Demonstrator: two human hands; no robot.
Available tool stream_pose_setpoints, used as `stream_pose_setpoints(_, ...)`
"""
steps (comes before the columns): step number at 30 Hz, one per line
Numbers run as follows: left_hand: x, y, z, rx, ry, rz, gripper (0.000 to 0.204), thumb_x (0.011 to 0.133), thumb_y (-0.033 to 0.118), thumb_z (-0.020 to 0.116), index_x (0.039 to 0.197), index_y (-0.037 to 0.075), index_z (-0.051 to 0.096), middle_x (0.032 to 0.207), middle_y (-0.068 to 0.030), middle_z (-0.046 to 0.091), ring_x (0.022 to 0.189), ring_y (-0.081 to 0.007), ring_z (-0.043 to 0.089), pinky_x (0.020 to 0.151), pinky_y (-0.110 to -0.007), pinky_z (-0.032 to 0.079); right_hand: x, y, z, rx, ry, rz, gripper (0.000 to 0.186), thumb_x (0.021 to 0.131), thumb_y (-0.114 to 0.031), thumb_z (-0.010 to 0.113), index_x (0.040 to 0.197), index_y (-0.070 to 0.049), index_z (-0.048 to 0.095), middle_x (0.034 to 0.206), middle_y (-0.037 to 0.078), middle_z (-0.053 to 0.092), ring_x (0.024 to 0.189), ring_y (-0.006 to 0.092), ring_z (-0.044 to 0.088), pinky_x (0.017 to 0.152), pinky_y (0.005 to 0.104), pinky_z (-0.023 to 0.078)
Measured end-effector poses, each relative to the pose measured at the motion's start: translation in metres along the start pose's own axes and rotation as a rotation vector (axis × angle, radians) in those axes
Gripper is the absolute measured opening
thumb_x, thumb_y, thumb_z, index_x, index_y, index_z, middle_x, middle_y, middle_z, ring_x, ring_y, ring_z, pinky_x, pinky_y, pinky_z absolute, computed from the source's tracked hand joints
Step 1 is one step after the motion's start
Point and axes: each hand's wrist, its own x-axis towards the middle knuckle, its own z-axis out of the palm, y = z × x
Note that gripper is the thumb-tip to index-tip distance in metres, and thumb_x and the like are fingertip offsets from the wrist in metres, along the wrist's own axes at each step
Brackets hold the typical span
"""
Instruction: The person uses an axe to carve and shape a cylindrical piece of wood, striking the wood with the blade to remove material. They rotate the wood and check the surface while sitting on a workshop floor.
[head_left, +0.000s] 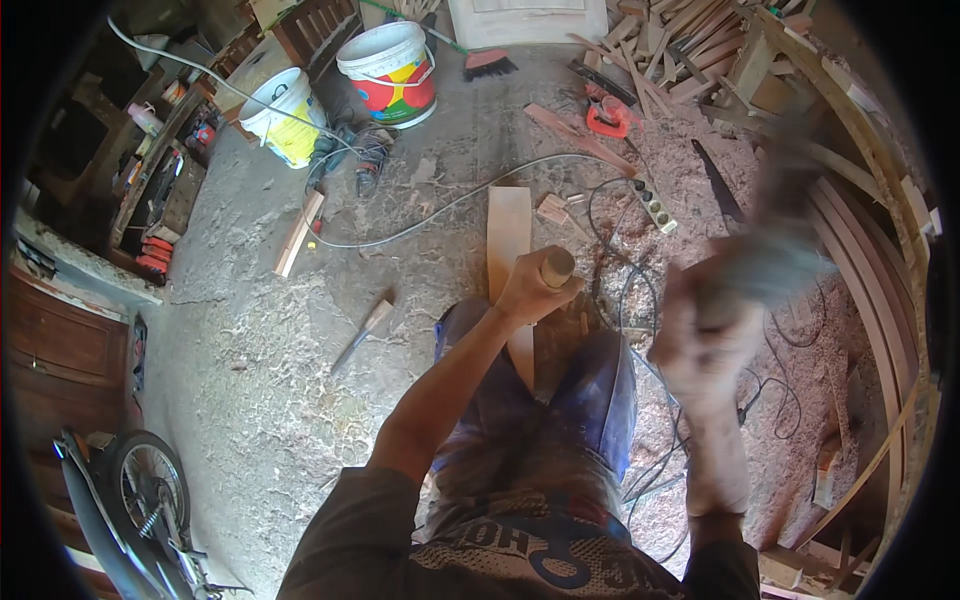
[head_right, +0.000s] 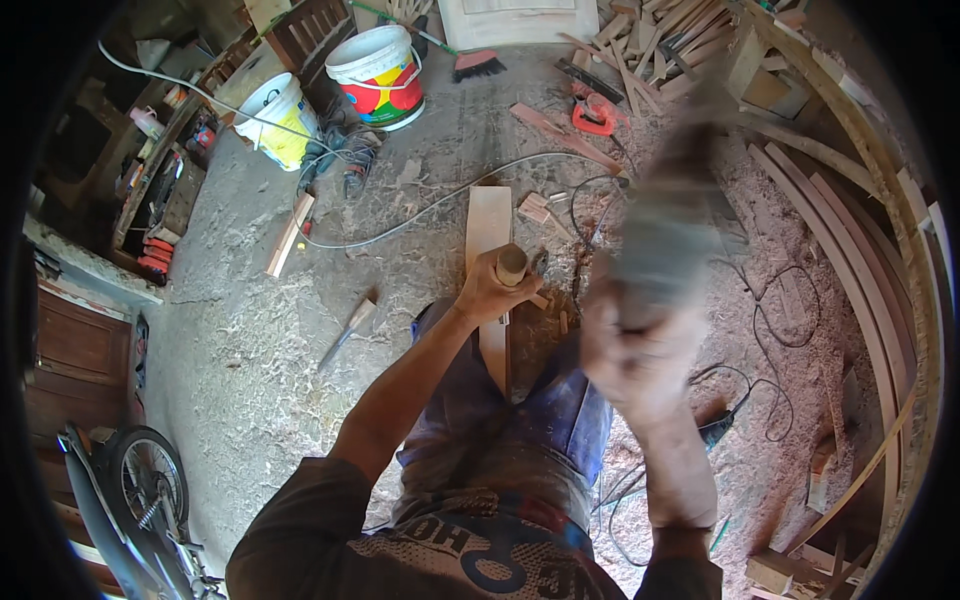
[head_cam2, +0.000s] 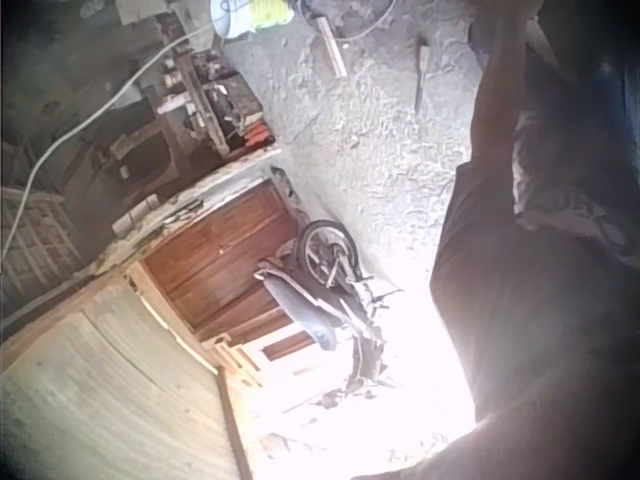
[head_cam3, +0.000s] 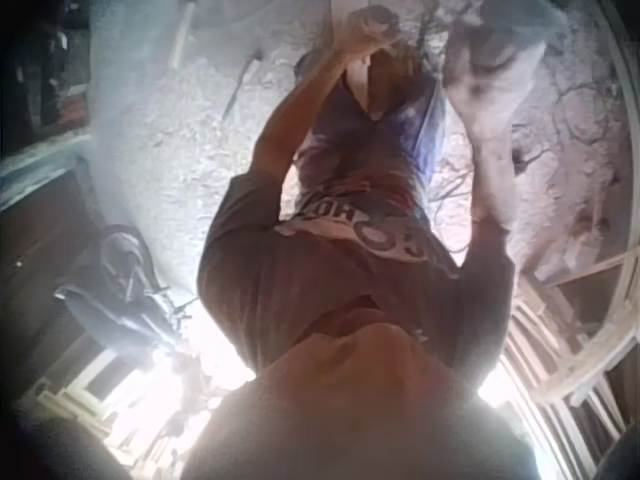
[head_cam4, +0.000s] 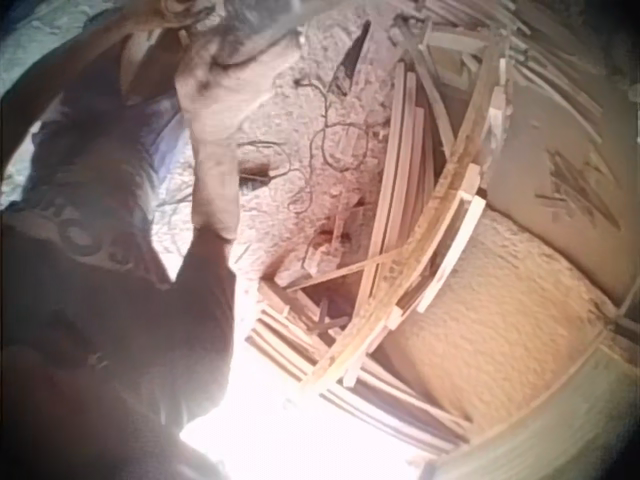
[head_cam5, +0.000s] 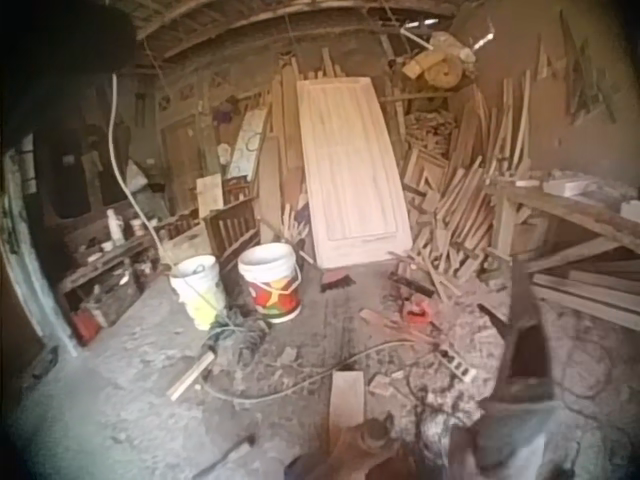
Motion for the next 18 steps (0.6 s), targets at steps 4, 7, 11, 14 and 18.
stream_pose_setpoints(4,0.001,-0.002,0.004,-0.081,-0.007,-0.056,0.017,0.081,0.013,0.075,0.087,0.003,0.063,0.078,-0.0062,0.067,0.070,-0.0201,0.067,0.063,-0.033,0.052,-0.083,0.055,0.014,-0.419,-0.692,0.424,0.037,0.091,-0.014,0.061,0.123,-0.002,0.048,0.082,0.031,0.066,0.075,0.0529,0.065,0.064,0.0580,0.053)
stream_pose_setpoints(7,-0.053,0.006,0.018,0.066,-0.057,0.127,0.010,0.079,0.011,0.072,0.081,0.006,0.064,0.079,-0.0089,0.065,0.073,-0.0247,0.065,0.065,-0.036,0.050,-0.095,0.035,0.006,-0.318,-0.614,0.687,0.035,0.089,-0.013,0.063,0.121,-0.005,0.050,0.074,0.025,0.066,0.065,0.0425,0.068,0.059,0.0509,0.054)
stream_pose_setpoints(11,-0.103,0.017,0.025,0.252,-0.465,0.439,0.018,0.079,0.020,0.080,0.085,0.011,0.065,0.081,-0.0103,0.064,0.073,-0.0283,0.064,0.068,-0.039,0.052,-0.112,0.027,-0.003,-0.046,-0.368,0.826,0.034,0.086,-0.007,0.070,0.117,-0.002,0.056,0.067,0.005,0.059,0.052,0.0135,0.055,0.047,0.0314,0.045)
stream_pose_setpoints(14,-0.064,0.008,0.019,0.179,-0.319,0.452,0.023,0.080,0.023,0.081,0.082,0.010,0.063,0.079,-0.0102,0.065,0.072,-0.0239,0.066,0.067,-0.037,0.052,-0.109,0.027,-0.004,0.331,-0.261,1.055,0.042,0.087,-0.003,0.068,0.124,-0.001,0.049,0.062,0.002,0.054,0.051,0.0100,0.053,0.043,0.0287,0.041)
stream_pose_setpoints(18,0.015,0.035,0.007,0.043,0.049,-0.078,0.022,0.082,0.019,0.080,0.087,0.004,0.065,0.077,-0.0074,0.068,0.072,-0.0144,0.066,0.066,-0.032,0.053,-0.122,0.027,-0.008,0.833,0.027,1.060,0.061,0.088,-0.008,0.077,0.138,0.001,0.044,0.076,0.004,0.058,0.048,0.0128,0.055,0.043,0.0277,0.047)
